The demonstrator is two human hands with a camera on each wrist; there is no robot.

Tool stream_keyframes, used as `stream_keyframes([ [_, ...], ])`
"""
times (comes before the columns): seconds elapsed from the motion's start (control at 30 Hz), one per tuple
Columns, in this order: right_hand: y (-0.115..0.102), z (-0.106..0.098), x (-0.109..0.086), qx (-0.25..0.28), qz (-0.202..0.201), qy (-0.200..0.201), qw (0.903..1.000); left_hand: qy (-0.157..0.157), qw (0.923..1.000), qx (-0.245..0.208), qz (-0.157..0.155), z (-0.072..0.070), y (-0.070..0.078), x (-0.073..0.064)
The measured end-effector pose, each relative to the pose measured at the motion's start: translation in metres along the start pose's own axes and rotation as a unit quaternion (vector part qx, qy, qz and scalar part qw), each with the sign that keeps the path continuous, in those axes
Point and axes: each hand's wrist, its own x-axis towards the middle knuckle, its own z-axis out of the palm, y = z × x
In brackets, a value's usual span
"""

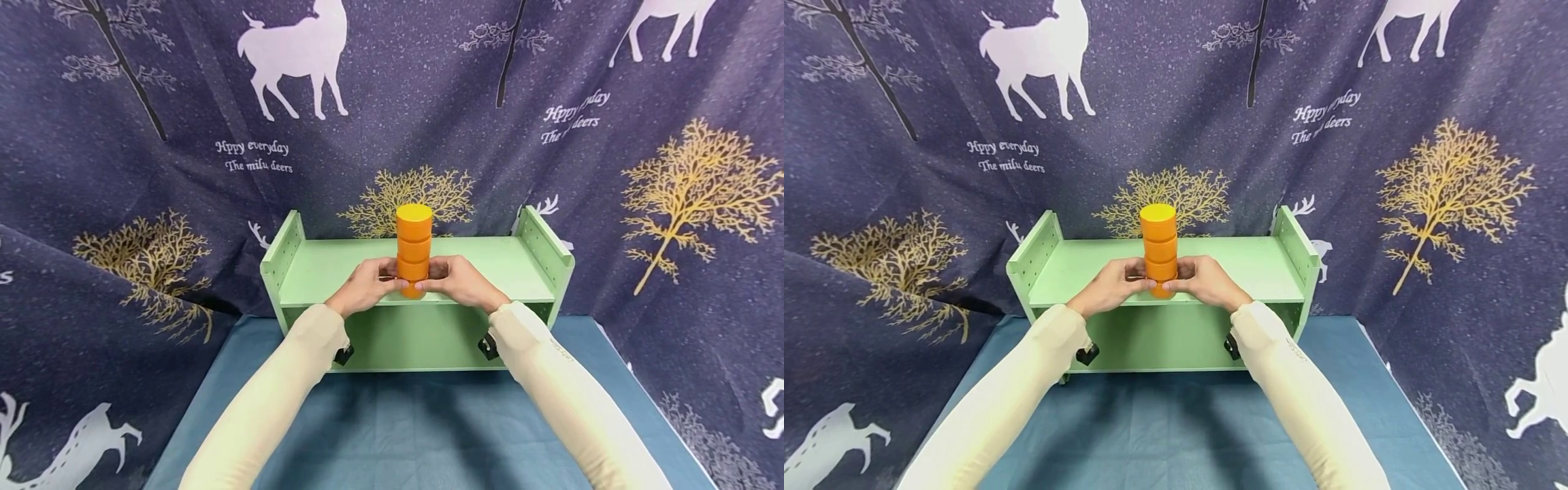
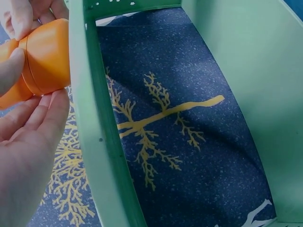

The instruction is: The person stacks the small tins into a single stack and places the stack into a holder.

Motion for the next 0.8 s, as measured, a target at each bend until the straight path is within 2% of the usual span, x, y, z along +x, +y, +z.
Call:
stream_keyframes([
  [0.57, -0.0009, -0.0003, 0.0049, -0.009, 0.019, 0.011, 0.9997, 0.005, 0.9999, -0.006, -0.013, 0.0029, 0.0011, 0.0052],
  [0.8, -0.0027, -0.0005, 0.0053, -0.015, 0.014, 0.006, 0.9998, 0.007, 0.9998, -0.011, -0.016, 0.0035, 0.0008, 0.0054],
])
